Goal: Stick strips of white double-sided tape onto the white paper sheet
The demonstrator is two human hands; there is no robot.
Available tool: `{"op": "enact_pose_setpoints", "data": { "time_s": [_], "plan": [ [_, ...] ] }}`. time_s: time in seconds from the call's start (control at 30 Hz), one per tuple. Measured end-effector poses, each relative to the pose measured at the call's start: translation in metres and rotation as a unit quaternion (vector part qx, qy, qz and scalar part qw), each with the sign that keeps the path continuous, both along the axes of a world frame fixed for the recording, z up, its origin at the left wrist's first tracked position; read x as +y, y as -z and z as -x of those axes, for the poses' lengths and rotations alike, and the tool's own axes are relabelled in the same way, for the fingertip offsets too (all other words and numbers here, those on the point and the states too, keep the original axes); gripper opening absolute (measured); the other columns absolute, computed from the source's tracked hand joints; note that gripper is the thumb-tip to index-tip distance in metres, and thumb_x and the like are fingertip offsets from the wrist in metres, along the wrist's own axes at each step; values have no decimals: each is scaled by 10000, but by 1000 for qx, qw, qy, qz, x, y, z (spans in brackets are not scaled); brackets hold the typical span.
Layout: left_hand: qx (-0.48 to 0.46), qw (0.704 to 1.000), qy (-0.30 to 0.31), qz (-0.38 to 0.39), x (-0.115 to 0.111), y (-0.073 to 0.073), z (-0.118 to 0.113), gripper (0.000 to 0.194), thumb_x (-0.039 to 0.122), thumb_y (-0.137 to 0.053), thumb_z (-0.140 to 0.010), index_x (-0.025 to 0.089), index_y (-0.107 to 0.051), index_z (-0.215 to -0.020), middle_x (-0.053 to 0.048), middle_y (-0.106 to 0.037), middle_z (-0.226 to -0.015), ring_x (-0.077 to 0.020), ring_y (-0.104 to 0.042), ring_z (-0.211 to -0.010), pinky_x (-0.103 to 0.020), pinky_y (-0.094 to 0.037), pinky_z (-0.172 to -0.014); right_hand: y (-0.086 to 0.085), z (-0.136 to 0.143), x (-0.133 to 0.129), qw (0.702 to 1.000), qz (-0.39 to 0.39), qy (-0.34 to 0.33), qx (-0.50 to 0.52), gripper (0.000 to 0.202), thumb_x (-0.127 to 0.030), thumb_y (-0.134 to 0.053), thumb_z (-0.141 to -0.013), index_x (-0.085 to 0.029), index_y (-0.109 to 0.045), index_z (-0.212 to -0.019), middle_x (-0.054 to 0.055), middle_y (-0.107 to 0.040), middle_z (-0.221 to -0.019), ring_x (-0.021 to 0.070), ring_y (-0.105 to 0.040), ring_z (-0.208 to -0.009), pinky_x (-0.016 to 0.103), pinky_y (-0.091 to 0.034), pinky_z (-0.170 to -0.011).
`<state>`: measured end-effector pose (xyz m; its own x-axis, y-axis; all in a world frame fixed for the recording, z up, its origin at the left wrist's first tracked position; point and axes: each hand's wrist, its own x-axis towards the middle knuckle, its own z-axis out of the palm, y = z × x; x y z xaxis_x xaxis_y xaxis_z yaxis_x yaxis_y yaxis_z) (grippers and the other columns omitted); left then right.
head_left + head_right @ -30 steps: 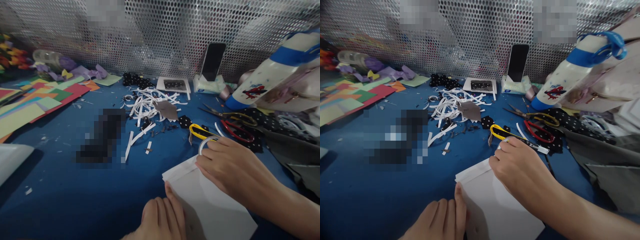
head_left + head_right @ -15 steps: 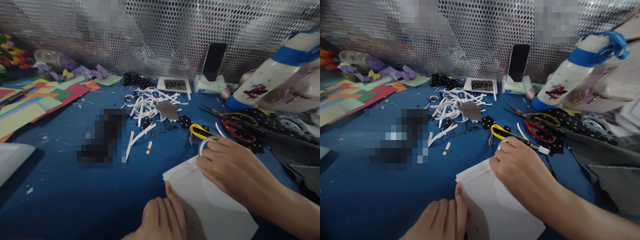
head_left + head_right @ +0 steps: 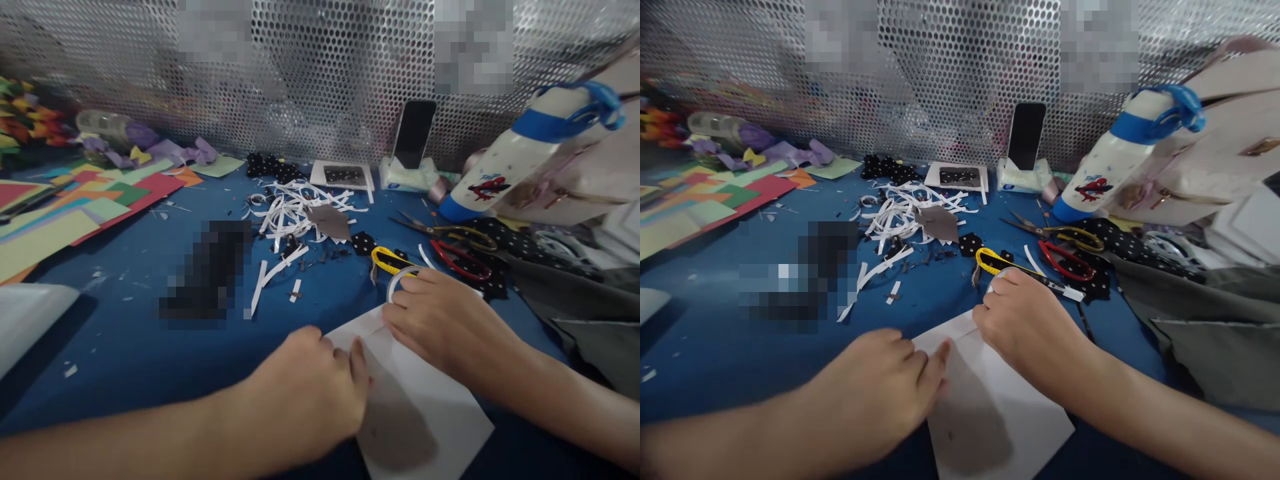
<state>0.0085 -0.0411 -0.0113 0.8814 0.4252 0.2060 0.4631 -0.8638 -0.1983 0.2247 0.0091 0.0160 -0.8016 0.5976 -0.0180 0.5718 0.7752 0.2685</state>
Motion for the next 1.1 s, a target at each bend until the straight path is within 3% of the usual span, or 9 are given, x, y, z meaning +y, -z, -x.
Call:
{"op": "enact_pose_setpoints", "data": {
  "time_s": [0.1,0.2,0.43,0.53,0.83,1.1],
  "plan": [
    [-10,999,-2,41,16,2,1,400,284,-503,-940,56,-555,-1264,-12,-631,-624,-176,-574,-480,-330,-333,-394,0,0,-1,1000,-3,6,-6,157,-172,-609,-849,-207,-616,-697,19,-630,-661,223,-517,-692,346,-235,-667],
    [4,999,26,22,20,9,0,476,143,-536,-881,6,-467,-1331,-9,-633,-637,-176,-575,-488,-335,-309,-393,-5,0,-2,1000,-10,23,-8,179,-232,-579,-883,-206,-627,-712,34,-645,-677,232,-544,-715,350,-245,-675],
    [36,997,33,51,16,9,-1,565,126,-552,-816,-27,-419,-1343,-15,-638,-658,-200,-585,-503,-357,-327,-385,-36,-11,-5,997,-14,69,-19,205,-299,-580,-872,-216,-620,-688,27,-627,-645,217,-555,-674,343,-271,-687],
    [44,997,33,54,18,9,0,575,125,-536,-820,-30,-393,-1355,-19,-648,-676,-205,-584,-498,-361,-335,-382,-42,-15,-3,996,-30,80,-26,199,-304,-594,-863,-217,-635,-689,32,-636,-653,222,-557,-697,345,-273,-697],
    [29,998,39,37,19,10,-1,523,92,-482,-832,-25,-401,-1335,-19,-625,-651,-188,-574,-505,-328,-346,-398,-26,-10,-1,990,-1,111,-91,173,-226,-583,-870,-205,-663,-719,41,-677,-680,232,-588,-734,345,-241,-660],
    [26,998,41,34,19,11,0,518,72,-476,-837,-35,-386,-1337,-35,-645,-672,-176,-588,-533,-301,-374,-423,-23,-8,0,990,0,107,-96,156,-206,-597,-867,-198,-667,-729,38,-682,-680,234,-597,-745,349,-236,-663]
  ]
}}
